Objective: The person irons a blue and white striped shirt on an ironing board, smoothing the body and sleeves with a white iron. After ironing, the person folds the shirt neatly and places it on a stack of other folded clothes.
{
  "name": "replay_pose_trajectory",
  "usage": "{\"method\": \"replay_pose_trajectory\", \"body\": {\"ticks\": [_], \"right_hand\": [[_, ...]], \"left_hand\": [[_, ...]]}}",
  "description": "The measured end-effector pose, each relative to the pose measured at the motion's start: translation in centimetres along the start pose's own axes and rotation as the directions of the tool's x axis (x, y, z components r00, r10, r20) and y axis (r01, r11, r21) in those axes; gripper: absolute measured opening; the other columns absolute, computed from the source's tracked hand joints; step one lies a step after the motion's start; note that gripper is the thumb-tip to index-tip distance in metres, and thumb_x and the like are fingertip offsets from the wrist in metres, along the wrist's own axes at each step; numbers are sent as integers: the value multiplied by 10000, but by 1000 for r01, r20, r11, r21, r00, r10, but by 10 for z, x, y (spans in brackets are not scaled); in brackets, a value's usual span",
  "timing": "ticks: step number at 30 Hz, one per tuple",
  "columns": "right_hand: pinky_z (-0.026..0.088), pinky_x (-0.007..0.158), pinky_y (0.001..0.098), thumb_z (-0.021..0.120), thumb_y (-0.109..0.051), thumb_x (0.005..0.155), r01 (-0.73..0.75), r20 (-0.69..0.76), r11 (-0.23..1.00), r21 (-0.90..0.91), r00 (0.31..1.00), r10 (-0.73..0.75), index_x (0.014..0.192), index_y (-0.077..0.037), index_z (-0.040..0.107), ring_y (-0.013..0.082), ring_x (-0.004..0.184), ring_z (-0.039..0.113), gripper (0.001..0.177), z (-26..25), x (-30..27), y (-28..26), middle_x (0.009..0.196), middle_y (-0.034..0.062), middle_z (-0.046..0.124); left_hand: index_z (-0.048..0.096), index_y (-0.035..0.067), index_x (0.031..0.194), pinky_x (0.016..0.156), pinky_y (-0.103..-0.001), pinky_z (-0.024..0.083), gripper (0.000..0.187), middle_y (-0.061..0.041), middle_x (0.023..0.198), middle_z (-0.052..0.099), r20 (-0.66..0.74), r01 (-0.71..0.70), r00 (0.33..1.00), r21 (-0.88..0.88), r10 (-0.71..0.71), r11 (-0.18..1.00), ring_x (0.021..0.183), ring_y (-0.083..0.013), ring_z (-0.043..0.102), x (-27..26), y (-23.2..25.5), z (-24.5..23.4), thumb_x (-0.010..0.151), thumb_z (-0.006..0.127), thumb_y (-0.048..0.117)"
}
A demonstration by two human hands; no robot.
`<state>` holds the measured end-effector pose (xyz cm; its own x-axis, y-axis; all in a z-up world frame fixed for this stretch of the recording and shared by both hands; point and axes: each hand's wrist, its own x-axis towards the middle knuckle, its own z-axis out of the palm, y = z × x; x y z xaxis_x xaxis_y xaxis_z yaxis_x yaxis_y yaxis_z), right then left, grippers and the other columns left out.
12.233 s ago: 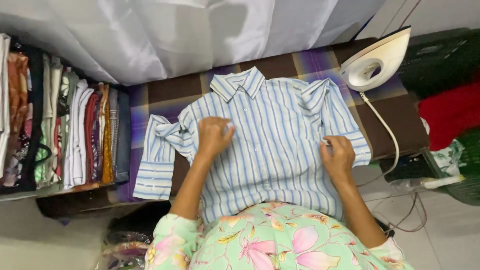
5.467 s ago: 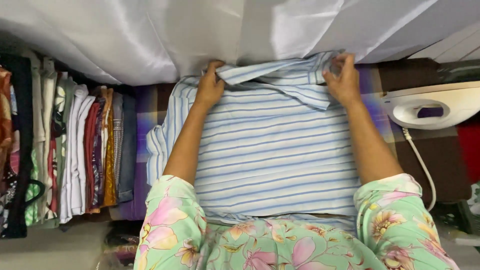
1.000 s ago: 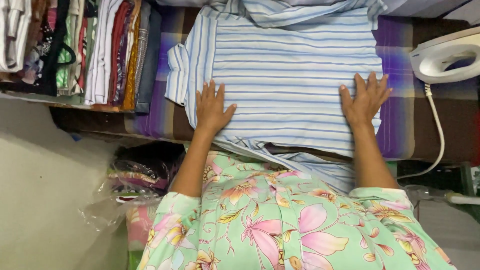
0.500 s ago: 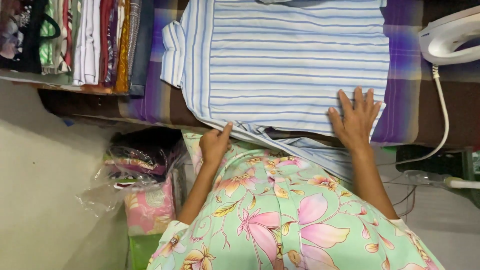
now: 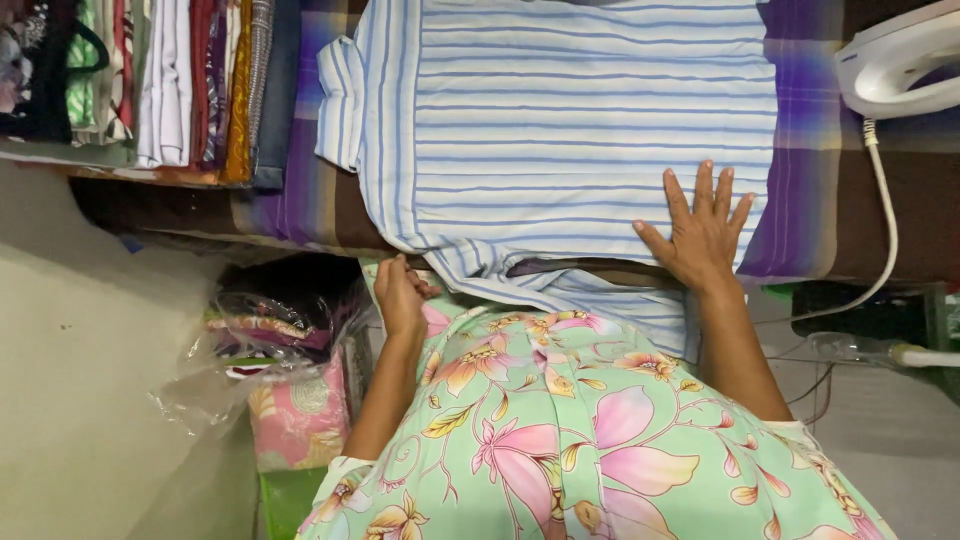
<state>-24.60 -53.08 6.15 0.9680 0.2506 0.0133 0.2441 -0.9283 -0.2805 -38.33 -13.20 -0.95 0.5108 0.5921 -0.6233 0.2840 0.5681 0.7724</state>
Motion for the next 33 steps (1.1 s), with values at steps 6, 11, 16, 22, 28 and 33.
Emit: {"method": "replay_pose_trajectory", "body": {"ticks": [6,11,16,22,28,33], "right_hand": [[-110,1170,701,461,-841,880,10,40,1000,2,999,-10,1656,-249,338,483,1581,1,983,-9,-2,-7,1726,271,134],[-120,1190,672,442,-936,805,-46,93,998,-33,994,49,1656,-284,307,421,1594,-45,1080,-12,0,-10,1746,202,85],[-109,1194,679,489,-926,752,-52,106,997,-49,993,57,1655,-307,291,424,1595,-44,1113,-15,0,-11,1746,198,78],[-104,1199,679,518,-954,683,-39,123,998,-57,991,46,1655,-301,292,436,1594,-35,1193,-21,-1,-13,1743,211,88],[-83,1204,684,546,-949,649,-38,127,997,-74,991,47,1652,-308,291,433,1595,-31,1217,-19,-1,-12,1743,205,85],[-100,1178,700,513,-918,764,-61,110,998,-18,992,62,1643,-302,335,447,1588,-15,1088,-6,7,-12,1737,213,105]], "left_hand": [[552,69,1232,680,-343,540,507,-98,863,647,-60,-455,845,444,532,772,769,-208,641,16,27,-2,932,778,410],[726,94,912,628,-433,549,226,-74,636,657,96,-491,757,736,647,466,659,-321,703,70,26,-17,865,790,307],[745,43,897,410,-287,523,158,-63,599,660,17,-383,906,457,422,803,446,-159,637,58,52,-17,830,784,181],[768,53,983,444,-288,484,175,-65,631,685,7,-414,889,439,458,797,478,-136,609,78,43,-27,853,798,165],[773,147,1025,583,-335,497,202,-10,634,682,66,-573,689,659,722,487,586,-197,638,54,64,-24,829,810,176],[703,182,1068,763,-420,475,258,2,856,592,419,-694,180,696,890,-187,810,-275,605,8,61,17,855,795,294]]}}
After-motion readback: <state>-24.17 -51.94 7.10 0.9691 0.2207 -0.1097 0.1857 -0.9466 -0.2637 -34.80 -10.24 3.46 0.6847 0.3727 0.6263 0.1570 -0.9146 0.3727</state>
